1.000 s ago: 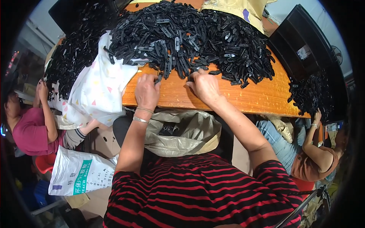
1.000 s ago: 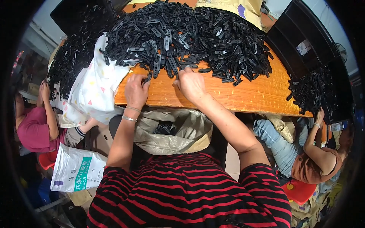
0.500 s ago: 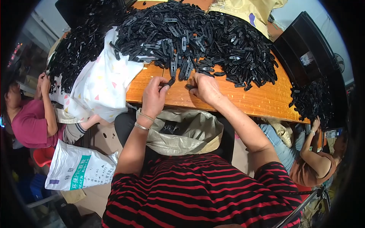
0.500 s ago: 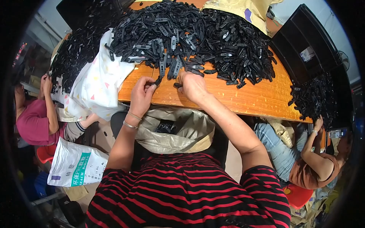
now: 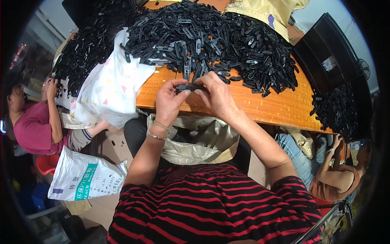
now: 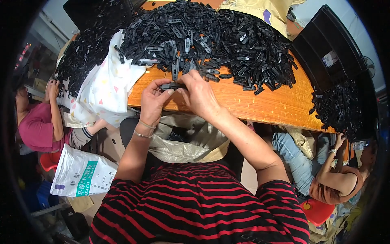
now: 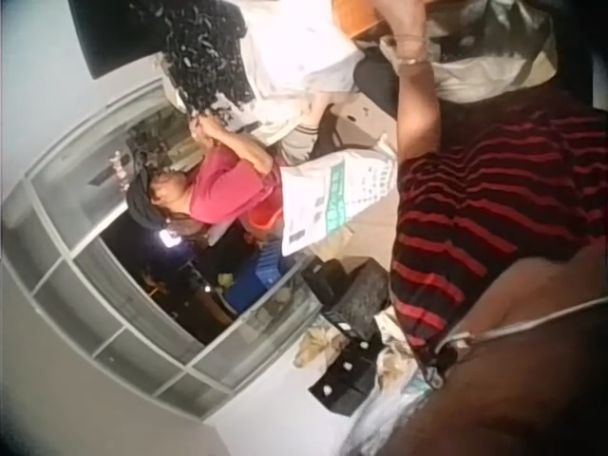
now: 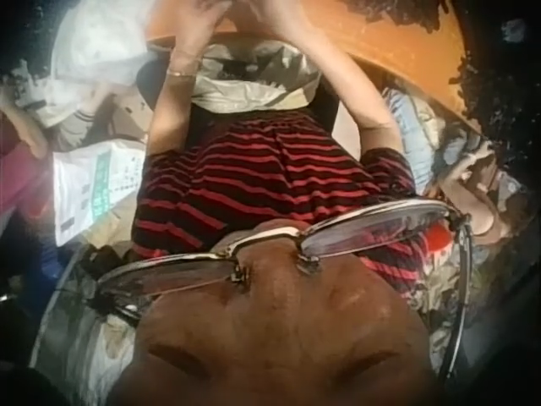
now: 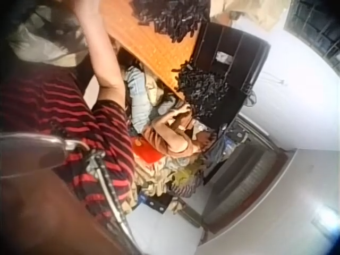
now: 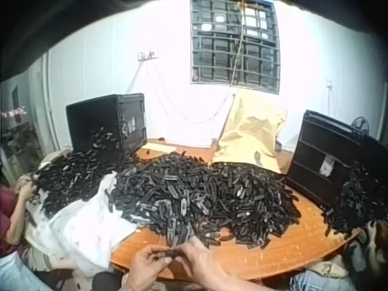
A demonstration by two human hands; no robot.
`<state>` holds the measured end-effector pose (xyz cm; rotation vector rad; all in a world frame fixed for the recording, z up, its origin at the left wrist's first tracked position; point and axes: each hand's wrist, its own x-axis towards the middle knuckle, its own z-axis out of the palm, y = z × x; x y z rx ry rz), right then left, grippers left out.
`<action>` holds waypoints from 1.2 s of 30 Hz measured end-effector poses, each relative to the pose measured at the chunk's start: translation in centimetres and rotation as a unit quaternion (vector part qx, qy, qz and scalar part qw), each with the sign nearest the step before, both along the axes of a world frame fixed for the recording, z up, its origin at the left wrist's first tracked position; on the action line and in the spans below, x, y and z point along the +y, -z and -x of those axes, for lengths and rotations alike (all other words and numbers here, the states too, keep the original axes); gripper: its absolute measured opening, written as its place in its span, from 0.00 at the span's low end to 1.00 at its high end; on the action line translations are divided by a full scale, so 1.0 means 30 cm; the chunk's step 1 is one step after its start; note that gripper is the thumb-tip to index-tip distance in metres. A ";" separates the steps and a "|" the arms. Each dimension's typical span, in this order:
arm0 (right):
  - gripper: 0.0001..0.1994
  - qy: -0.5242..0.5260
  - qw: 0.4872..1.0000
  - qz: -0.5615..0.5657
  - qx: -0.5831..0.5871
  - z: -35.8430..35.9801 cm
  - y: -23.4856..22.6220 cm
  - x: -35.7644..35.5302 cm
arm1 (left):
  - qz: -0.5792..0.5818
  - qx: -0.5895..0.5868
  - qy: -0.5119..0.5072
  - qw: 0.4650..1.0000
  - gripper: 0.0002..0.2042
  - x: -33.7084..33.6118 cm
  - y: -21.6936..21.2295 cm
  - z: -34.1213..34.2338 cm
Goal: Sorting and inspecting small black plastic components on a workbench.
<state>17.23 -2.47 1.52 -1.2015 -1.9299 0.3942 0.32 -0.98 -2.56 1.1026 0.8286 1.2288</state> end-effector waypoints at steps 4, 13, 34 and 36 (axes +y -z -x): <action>0.10 -0.002 1.000 0.013 0.024 -0.003 0.004 -0.005 | 0.037 -0.112 -0.013 0.993 0.14 -0.030 0.016 -0.025; 0.10 -0.005 0.999 0.000 0.038 -0.006 -0.001 0.001 | 0.003 -0.065 -0.029 0.997 0.13 -0.043 -0.008 -0.038; 0.15 -0.022 0.992 0.086 0.094 0.010 0.034 -0.032 | -0.202 0.153 -0.062 0.965 0.14 -0.111 -0.101 -0.014; 0.15 -0.021 0.995 0.048 0.081 0.013 0.056 -0.030 | -0.166 0.130 -0.057 0.976 0.13 -0.118 -0.101 -0.016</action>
